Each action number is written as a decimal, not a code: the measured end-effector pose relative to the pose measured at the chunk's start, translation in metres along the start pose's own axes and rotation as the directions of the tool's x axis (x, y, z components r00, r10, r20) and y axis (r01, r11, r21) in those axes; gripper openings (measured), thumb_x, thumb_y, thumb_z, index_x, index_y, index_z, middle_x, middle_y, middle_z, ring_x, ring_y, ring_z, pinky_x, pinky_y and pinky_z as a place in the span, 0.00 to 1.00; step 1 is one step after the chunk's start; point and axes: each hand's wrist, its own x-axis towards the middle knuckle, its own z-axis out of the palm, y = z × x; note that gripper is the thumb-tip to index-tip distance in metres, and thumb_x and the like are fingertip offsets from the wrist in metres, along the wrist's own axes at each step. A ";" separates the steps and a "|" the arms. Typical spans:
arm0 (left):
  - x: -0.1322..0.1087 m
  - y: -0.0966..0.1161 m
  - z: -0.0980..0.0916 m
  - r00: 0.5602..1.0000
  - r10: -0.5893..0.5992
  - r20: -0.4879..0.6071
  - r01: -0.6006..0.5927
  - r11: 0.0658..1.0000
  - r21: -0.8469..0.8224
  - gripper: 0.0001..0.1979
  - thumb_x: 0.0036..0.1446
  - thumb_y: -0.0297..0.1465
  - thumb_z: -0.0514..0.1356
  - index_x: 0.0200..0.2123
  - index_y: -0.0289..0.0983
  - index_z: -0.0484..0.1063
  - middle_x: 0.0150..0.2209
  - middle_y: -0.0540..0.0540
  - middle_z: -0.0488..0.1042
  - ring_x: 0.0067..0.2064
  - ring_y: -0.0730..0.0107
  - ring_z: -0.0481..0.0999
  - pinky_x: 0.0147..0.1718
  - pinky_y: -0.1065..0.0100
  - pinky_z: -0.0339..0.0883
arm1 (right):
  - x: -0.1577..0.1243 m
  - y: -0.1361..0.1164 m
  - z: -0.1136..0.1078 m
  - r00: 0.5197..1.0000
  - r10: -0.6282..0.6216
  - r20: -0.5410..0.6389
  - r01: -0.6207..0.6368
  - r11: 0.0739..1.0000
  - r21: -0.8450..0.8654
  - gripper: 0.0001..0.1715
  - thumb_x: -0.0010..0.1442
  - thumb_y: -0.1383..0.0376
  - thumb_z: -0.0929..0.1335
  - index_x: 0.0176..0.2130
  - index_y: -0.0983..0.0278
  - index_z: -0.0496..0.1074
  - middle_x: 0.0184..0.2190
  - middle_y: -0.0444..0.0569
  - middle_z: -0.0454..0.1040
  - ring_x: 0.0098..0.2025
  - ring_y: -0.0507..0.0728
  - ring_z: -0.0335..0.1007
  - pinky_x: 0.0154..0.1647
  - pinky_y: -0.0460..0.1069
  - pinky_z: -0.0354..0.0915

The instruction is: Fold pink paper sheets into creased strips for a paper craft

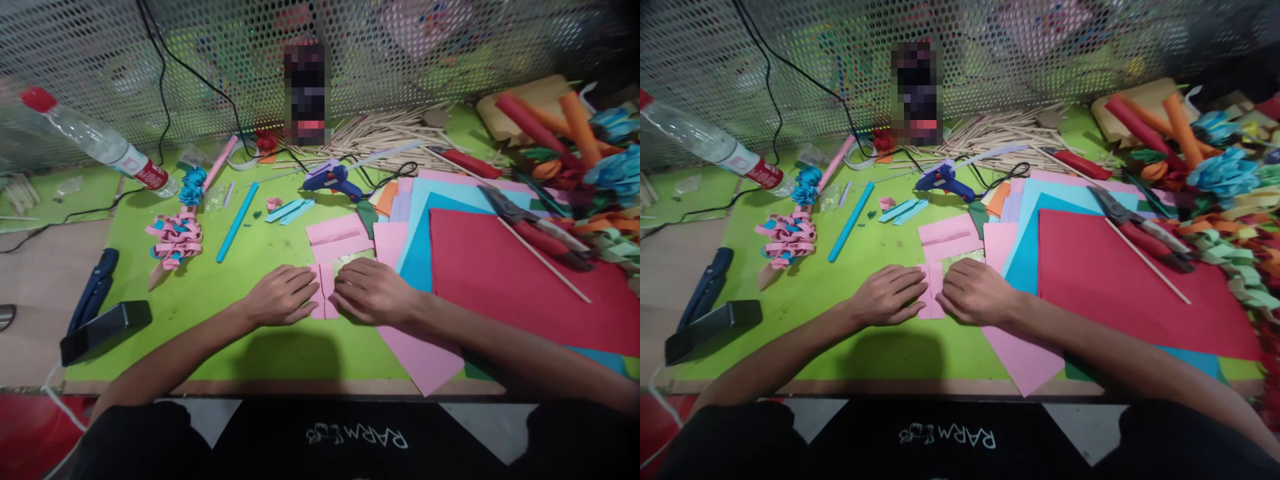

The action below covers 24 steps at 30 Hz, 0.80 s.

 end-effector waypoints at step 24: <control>-0.003 0.006 0.006 0.992 -0.124 0.032 0.127 0.985 -0.117 0.25 0.60 0.47 0.61 0.50 0.33 0.73 0.54 0.36 0.75 0.55 0.50 0.73 0.50 0.52 0.69 | -0.011 0.007 0.007 0.967 -0.229 -0.108 0.232 0.973 0.016 0.12 0.63 0.65 0.69 0.44 0.71 0.74 0.42 0.55 0.78 0.49 0.60 0.74 0.45 0.54 0.73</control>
